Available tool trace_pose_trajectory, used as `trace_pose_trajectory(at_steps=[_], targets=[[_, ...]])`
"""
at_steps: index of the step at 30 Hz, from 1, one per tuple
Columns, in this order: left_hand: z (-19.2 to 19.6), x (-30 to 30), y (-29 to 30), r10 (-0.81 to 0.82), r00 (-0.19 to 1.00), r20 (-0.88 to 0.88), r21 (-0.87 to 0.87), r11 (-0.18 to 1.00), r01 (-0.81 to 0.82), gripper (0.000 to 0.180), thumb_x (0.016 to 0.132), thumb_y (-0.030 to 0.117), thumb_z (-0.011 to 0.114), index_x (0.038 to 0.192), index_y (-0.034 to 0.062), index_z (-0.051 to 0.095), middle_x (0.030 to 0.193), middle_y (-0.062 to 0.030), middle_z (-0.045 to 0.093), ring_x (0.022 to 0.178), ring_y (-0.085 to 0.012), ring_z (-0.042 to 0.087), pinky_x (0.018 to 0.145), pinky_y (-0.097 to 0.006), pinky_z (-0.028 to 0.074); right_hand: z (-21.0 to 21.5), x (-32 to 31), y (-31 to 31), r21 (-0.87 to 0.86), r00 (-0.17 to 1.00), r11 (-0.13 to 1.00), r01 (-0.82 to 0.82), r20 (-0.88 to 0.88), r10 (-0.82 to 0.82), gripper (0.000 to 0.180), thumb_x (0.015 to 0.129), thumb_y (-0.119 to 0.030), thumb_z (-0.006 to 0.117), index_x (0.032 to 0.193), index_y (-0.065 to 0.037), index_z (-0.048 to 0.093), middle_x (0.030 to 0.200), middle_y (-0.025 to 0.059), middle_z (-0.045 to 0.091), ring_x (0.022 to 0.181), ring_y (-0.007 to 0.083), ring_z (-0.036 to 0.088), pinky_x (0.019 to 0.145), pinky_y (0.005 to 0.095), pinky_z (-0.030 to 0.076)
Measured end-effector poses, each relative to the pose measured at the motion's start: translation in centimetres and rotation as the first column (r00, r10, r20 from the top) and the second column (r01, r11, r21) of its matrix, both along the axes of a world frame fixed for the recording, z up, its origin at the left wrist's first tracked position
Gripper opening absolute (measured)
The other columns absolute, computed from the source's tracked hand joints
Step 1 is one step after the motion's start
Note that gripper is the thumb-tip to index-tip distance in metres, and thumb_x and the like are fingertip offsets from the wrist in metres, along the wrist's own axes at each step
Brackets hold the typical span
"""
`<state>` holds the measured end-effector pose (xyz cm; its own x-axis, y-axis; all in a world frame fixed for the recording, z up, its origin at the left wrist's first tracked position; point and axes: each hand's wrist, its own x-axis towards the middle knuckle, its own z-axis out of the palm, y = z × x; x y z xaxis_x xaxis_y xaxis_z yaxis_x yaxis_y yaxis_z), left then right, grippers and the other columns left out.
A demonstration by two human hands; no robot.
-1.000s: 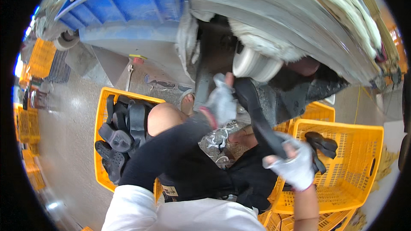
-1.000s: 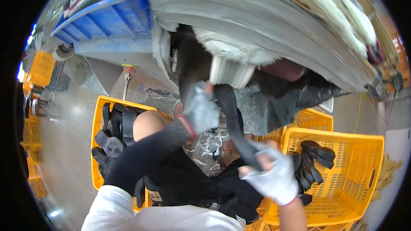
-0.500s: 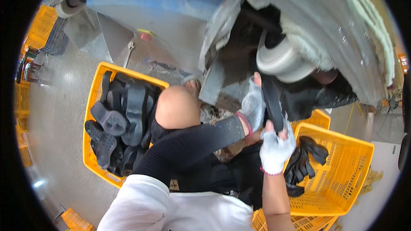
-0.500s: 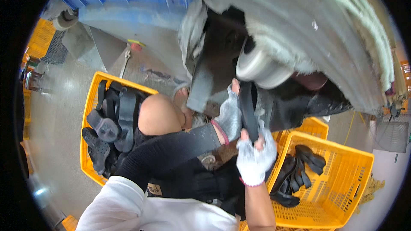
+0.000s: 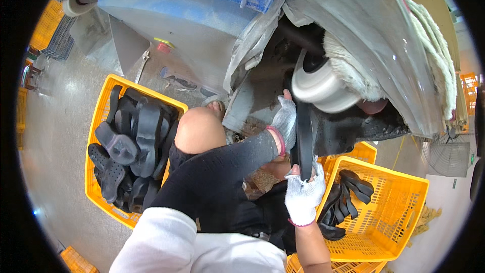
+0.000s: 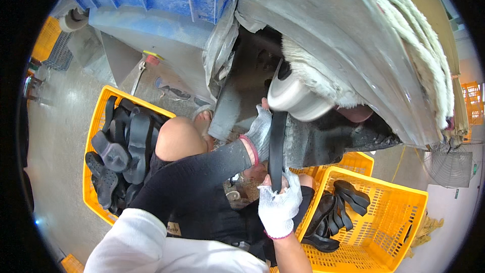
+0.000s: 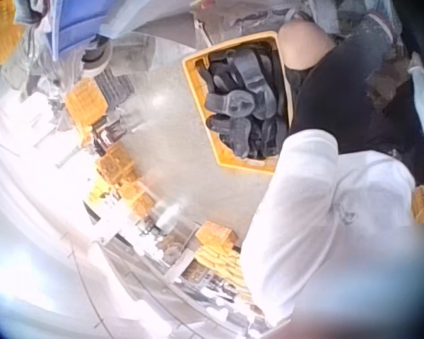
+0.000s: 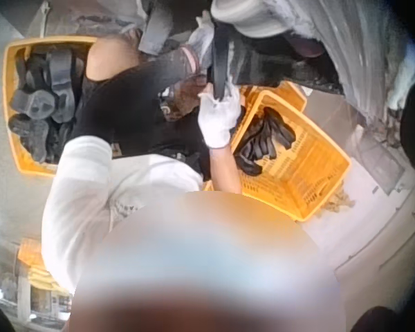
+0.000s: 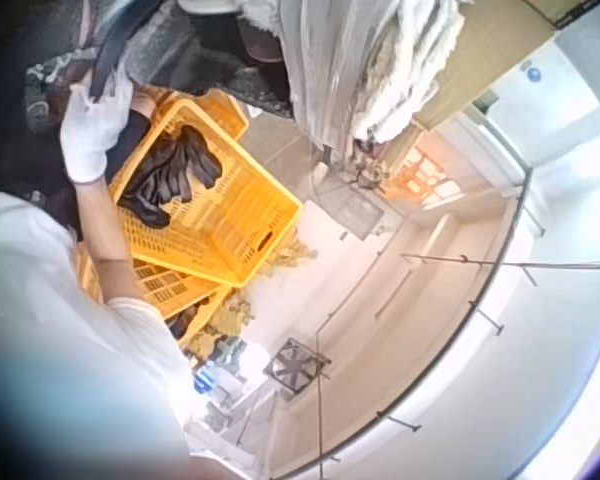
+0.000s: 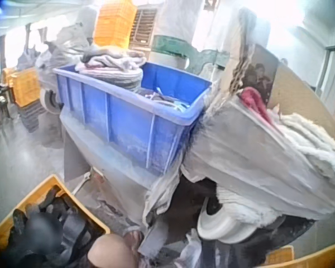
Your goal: The person sits on the floor and uses a rotating buffing machine to polish black slip-on shoes. They pick up shoes from a yellow basket, press them against the spinning wheel, and place them into another basket. The process is repeated for multiple shoes.
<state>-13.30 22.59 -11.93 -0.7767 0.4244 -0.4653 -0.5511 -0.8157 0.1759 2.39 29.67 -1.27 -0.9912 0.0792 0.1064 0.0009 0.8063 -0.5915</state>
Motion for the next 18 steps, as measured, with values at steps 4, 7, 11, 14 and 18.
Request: trace_pose_trajectory(at_steps=[4,7,11,14,18], targets=[[-1.4,5.3,0.6,-0.132,0.974,0.186,0.859,0.502,-0.096,0.074,0.1,0.067,0.041,0.122,0.0,0.066,0.114,-0.0107,0.068,0.105,-0.0224,0.063,0.092,-0.034,0.053,1.1,7.0,0.3,-0.694,0.96,0.684,0.224,0.277,-0.034,0.047,0.091,-0.017,0.068,0.131,-0.006,0.048,0.1,0.0039,0.057,0.081,0.0152,0.06,0.074,0.0259,0.049],[0.2,6.8,-1.0,-0.148,0.972,0.18,0.214,0.971,0.108,0.075,0.099,0.07,0.038,0.119,0.0023,0.064,0.105,-0.0097,0.068,0.097,-0.0226,0.063,0.085,-0.035,0.054,2.6,7.8,0.7,-0.182,0.988,0.982,-0.04,0.139,0.066,0.067,0.087,-0.033,0.073,0.141,-0.007,0.041,0.113,0.0097,0.06,0.088,0.0249,0.064,0.081,0.032,0.05],[0.8,0.8,-3.8,-0.222,0.942,-0.253,-0.222,0.961,0.167,0.074,0.099,0.073,0.03,0.113,0.0074,0.06,0.091,-0.0093,0.068,0.079,-0.0249,0.066,0.071,-0.038,0.055,0.7,-3.1,0.3,0.063,0.988,0.991,-0.115,-0.092,0.12,0.02,0.092,-0.017,0.067,0.103,0.0,0.066,0.079,0.0188,0.065,0.07,0.0381,0.065,0.062,0.0418,0.052],[-1.3,-2.6,-3.9,-0.301,0.917,-0.263,0.033,0.947,0.32,0.081,0.099,0.075,0.025,0.122,0.0051,0.059,0.097,-0.0103,0.072,0.082,-0.0286,0.068,0.082,-0.038,0.055,-1.3,-9.8,-1.8,-0.109,0.981,0.994,-0.027,-0.196,0.005,0.027,0.089,-0.025,0.071,0.094,0.001,0.068,0.085,0.0237,0.069,0.078,0.0413,0.068,0.068,0.0464,0.052],[-4.5,-3.5,-3.0,-0.14,0.953,-0.267,-0.153,0.983,0.102,0.063,0.108,0.058,0.022,0.127,0.0105,0.059,0.108,-0.0108,0.069,0.104,-0.0226,0.064,0.094,-0.033,0.051,-2.0,-13.0,-3.9,-0.446,0.975,0.869,0.214,0.036,-0.221,0.031,0.087,-0.018,0.072,0.108,0.003,0.068,0.096,0.0214,0.072,0.088,0.0364,0.071,0.078,0.0383,0.054]])
